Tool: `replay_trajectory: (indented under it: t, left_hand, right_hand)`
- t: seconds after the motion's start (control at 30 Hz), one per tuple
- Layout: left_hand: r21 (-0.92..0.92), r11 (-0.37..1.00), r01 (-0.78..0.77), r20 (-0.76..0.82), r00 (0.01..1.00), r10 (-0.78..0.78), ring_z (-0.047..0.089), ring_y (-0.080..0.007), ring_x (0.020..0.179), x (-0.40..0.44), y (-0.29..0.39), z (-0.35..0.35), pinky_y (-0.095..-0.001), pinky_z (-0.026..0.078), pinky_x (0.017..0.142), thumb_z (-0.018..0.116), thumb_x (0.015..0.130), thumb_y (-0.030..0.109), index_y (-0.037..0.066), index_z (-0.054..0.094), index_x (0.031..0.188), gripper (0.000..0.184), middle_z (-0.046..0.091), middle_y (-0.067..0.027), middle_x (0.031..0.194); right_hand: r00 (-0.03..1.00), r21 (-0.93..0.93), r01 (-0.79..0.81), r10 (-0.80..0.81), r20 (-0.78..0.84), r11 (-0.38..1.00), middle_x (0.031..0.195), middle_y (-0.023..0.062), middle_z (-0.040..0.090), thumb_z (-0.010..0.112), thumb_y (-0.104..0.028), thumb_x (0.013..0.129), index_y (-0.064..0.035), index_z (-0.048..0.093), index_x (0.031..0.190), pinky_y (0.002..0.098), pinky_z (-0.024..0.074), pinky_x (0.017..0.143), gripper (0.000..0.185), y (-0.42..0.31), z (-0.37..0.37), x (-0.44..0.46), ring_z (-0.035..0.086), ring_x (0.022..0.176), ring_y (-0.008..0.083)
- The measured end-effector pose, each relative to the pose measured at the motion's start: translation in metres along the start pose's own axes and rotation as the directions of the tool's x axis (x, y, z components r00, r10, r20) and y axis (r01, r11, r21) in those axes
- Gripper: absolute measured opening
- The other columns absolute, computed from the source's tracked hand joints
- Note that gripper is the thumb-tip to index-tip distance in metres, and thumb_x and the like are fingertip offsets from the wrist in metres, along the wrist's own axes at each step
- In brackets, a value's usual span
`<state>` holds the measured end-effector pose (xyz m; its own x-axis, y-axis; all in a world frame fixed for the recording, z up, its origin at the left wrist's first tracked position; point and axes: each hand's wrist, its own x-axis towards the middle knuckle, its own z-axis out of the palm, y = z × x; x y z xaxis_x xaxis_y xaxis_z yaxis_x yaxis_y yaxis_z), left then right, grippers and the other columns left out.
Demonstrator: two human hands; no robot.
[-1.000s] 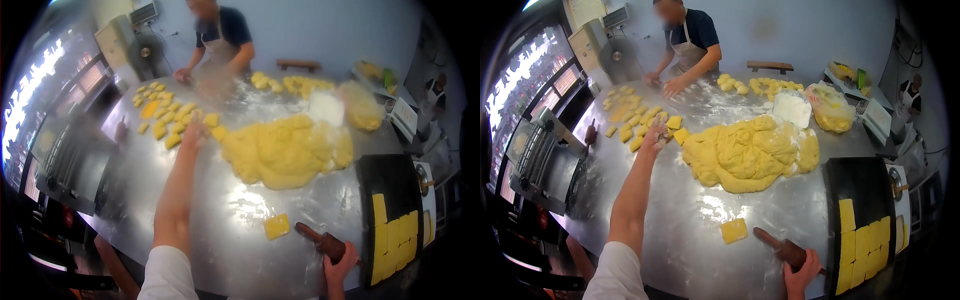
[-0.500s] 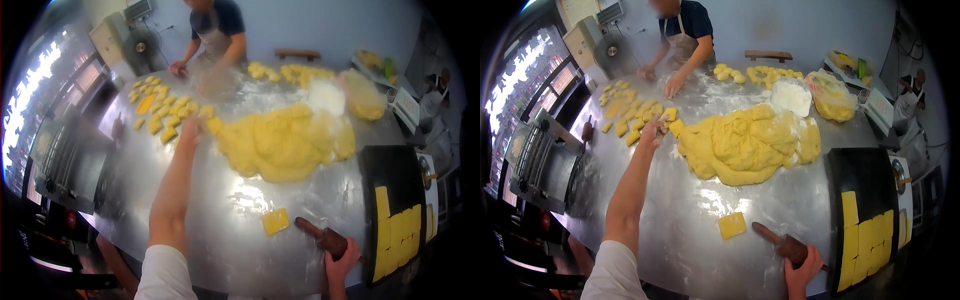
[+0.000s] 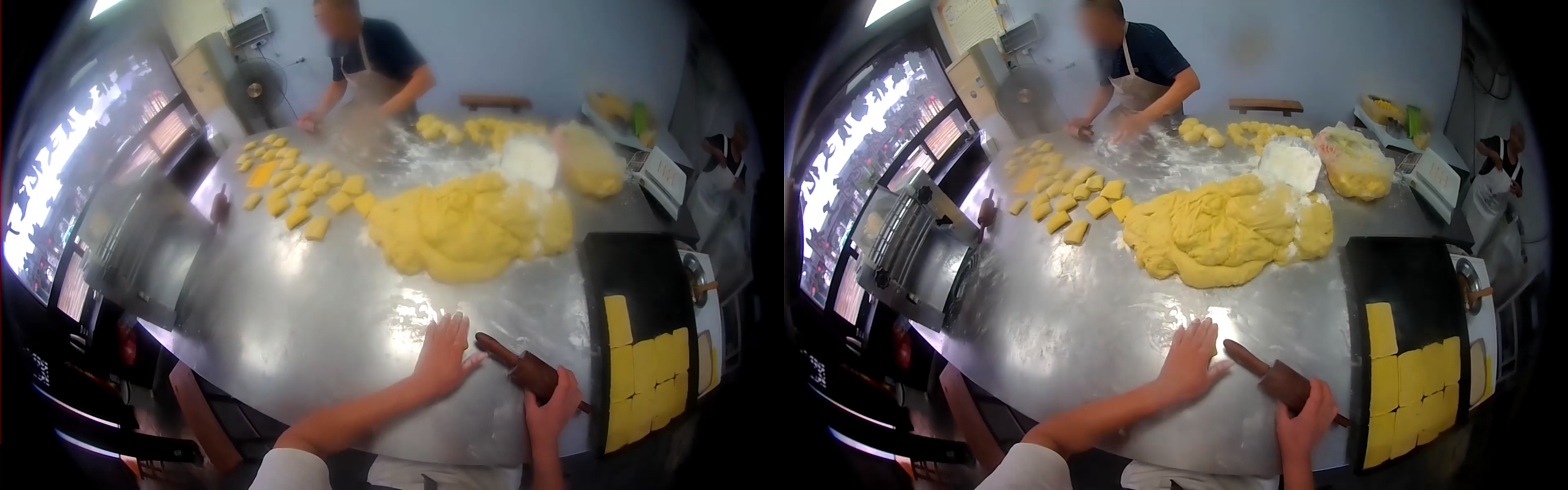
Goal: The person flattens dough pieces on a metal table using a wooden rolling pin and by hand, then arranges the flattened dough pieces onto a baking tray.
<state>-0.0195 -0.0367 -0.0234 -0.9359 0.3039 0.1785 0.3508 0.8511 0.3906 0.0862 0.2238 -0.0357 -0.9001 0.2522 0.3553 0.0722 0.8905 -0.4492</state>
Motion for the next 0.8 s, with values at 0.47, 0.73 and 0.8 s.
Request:
replay_trajectory:
  t: [0.47,0.73,0.8]
  left_hand:
    - [0.055,0.998,-0.043,-0.259,0.964,0.056,0.04,-0.0483,0.148,0.066,-0.024,0.027,-0.0564,0.031,0.123,0.056,0.107,0.036,-0.002,0.046,0.154,0.061,0.046,-0.0285,0.158]
    - [-0.01,0.998,0.06,-0.208,0.976,-0.06,0.043,-0.0487,0.146,0.067,-0.012,0.01,-0.0535,0.033,0.123,0.059,0.105,0.032,-0.007,0.047,0.151,0.062,0.048,-0.0299,0.156]
    - [-0.134,0.984,0.119,-0.158,0.977,-0.14,0.044,-0.0476,0.146,0.06,-0.012,0.006,-0.0518,0.034,0.123,0.061,0.104,0.031,-0.007,0.05,0.149,0.06,0.05,-0.0294,0.156]
  right_hand:
    - [0.998,0.089,0.031,-0.027,-0.05,0.996,0.141,0.0188,0.057,0.091,-0.011,0.07,-0.0075,0.052,0.143,0.0541,0.0365,0.113,0.083,0.0,-0.004,-0.001,0.054,0.133,0.0406]
    - [1.0,0.072,0.016,-0.016,-0.002,0.997,0.147,0.0182,0.054,0.091,-0.011,0.072,-0.0082,0.05,0.147,0.0543,0.035,0.116,0.086,-0.002,-0.004,0.0,0.052,0.137,0.0393]
    - [1.0,0.06,-0.006,0.006,0.004,0.998,0.147,0.018,0.053,0.091,-0.011,0.072,-0.0084,0.049,0.147,0.0544,0.0341,0.117,0.086,-0.001,-0.009,0.001,0.051,0.138,0.0393]
